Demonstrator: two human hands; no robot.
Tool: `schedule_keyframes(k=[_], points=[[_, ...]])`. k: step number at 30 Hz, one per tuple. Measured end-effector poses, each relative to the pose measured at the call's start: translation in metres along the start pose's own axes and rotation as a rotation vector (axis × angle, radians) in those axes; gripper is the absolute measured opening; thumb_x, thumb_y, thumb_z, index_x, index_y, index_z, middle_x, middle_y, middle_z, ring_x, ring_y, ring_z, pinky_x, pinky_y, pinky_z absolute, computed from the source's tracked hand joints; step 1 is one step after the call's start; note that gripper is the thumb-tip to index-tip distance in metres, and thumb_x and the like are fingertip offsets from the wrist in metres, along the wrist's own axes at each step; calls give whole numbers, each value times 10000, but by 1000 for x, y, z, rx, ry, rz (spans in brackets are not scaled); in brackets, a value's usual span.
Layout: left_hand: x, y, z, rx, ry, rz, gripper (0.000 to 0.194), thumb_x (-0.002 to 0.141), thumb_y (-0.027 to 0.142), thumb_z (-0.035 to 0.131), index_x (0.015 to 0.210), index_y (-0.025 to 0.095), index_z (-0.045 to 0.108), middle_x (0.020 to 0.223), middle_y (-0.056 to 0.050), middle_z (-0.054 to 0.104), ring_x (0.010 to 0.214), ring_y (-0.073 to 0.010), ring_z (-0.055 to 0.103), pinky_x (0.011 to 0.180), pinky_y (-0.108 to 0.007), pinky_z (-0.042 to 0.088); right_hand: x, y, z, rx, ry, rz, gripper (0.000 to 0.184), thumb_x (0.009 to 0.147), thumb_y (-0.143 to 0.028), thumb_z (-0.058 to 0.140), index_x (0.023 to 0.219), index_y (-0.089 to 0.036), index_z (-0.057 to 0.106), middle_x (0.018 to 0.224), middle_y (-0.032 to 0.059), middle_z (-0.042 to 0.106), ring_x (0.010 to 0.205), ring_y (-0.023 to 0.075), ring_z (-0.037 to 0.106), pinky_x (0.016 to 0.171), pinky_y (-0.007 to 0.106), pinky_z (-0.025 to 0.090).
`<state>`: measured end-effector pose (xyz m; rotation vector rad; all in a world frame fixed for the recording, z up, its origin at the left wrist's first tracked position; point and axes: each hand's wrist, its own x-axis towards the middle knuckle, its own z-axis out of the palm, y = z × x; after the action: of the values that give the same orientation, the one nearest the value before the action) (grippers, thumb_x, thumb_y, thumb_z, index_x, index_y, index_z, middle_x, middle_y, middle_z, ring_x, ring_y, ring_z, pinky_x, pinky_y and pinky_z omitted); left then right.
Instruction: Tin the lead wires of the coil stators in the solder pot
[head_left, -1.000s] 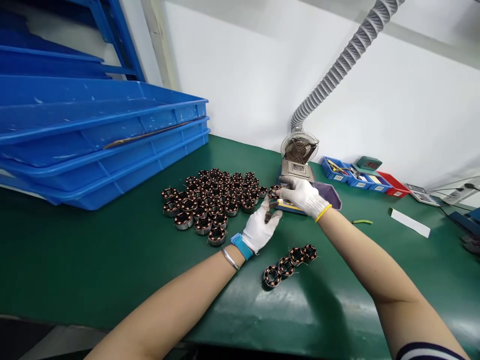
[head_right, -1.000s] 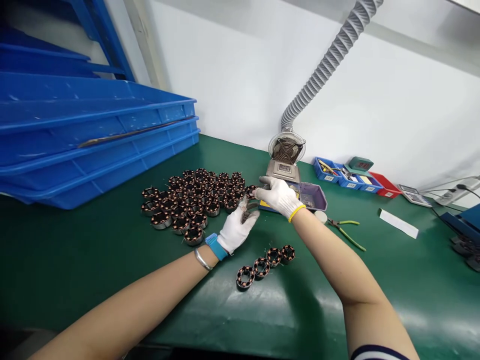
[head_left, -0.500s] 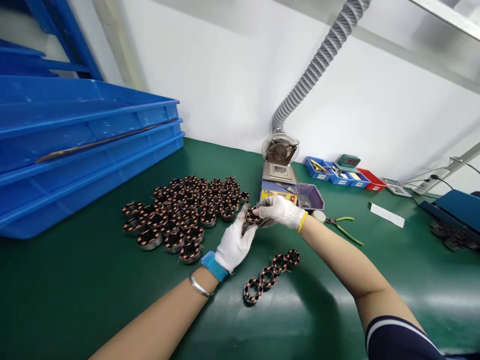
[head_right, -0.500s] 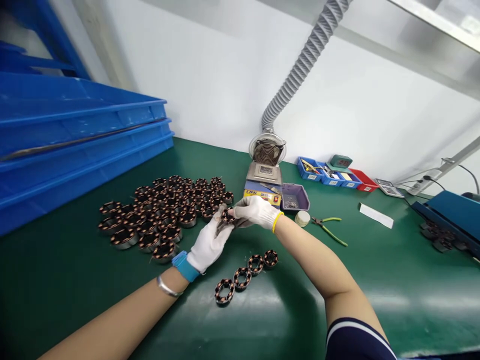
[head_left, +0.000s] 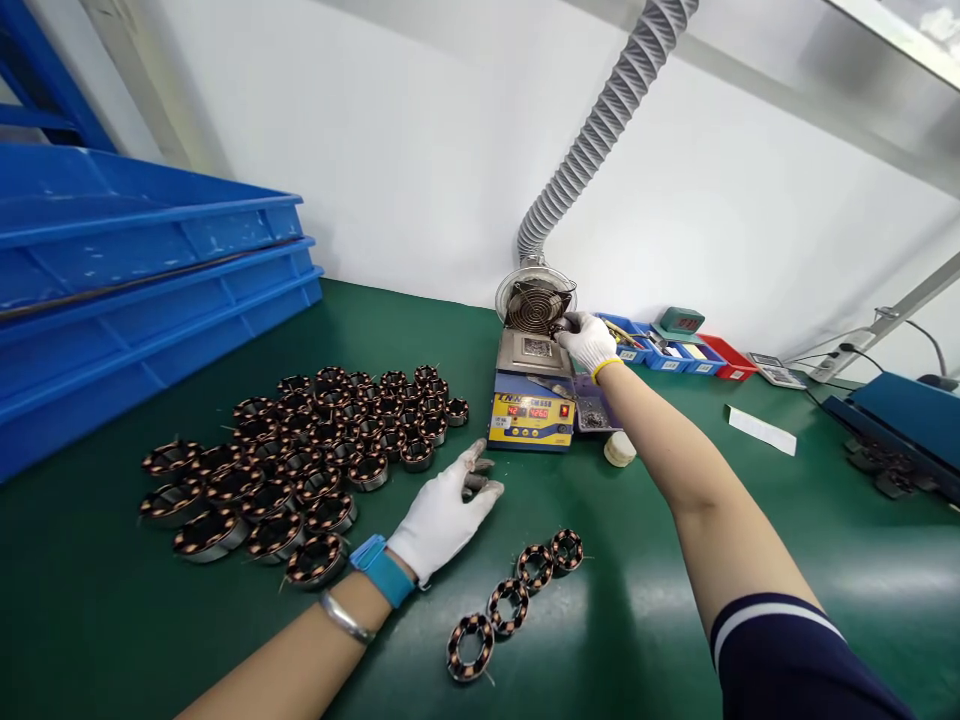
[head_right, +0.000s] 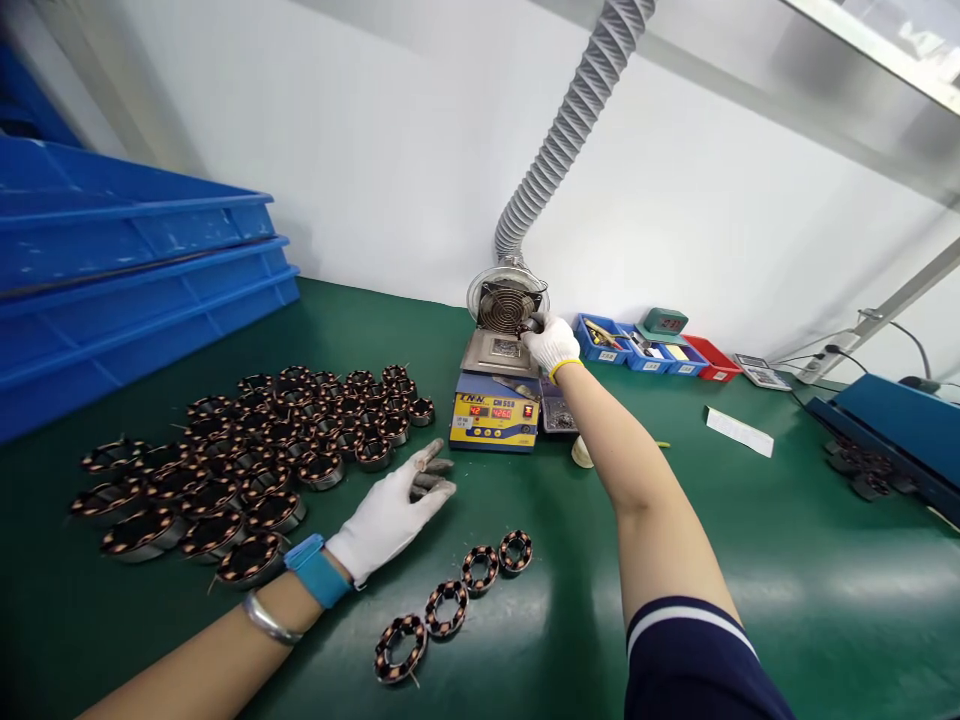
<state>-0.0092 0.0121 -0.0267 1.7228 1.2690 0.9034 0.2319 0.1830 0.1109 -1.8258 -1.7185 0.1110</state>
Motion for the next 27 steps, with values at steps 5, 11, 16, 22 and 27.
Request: schedule_keyframes(k=[5, 11, 16, 22, 27], points=[[1, -1, 0, 14, -1, 1, 681, 827, 418, 557, 1429, 149, 384, 1194, -102, 653, 934, -189, 663, 857, -339, 547, 1, 6, 14, -59, 18, -15, 462, 771, -365, 600, 1214, -234, 611, 1132, 52, 677, 1078, 233, 613, 946, 348, 474], [1, 0, 0, 4, -10, -8, 678, 826, 404, 554, 1431, 147, 385, 1189, -104, 651, 931, -187, 658, 862, -342, 541, 3, 13, 20, -86, 12, -30, 453, 772, -385, 597, 1205, -251, 611, 1118, 39, 682, 1049, 227, 623, 918, 345, 486], [0, 0, -1, 14, -10, -1, 664, 830, 406, 549, 1424, 152, 396, 1185, -99, 652, 932, -187, 655, 864, -341, 537, 0, 12, 21, -92, 14, -37, 451, 770, -385, 601, 1202, -256, 615, 1117, 37, 684, 1049, 227, 623, 916, 346, 485], [1, -1, 0, 14, -17, -1, 655, 825, 396, 546, 1416, 151, 407, 1184, -93, 651, 938, -187, 654, 863, -327, 531, -1, 6, 14, -99, 16, -13, 448, 754, -378, 614, 1185, -257, 631, 1093, 31, 691, 1034, 243, 628, 901, 351, 492], [1, -1, -1, 7, -22, -7, 647, 829, 386, 542, 1418, 158, 401, 1194, -83, 642, 947, -178, 644, 877, -321, 524, 2, 2, 9, -93, 28, -10, 440, 757, -367, 617, 1177, -241, 632, 1091, 32, 688, 1021, 231, 626, 908, 333, 487]])
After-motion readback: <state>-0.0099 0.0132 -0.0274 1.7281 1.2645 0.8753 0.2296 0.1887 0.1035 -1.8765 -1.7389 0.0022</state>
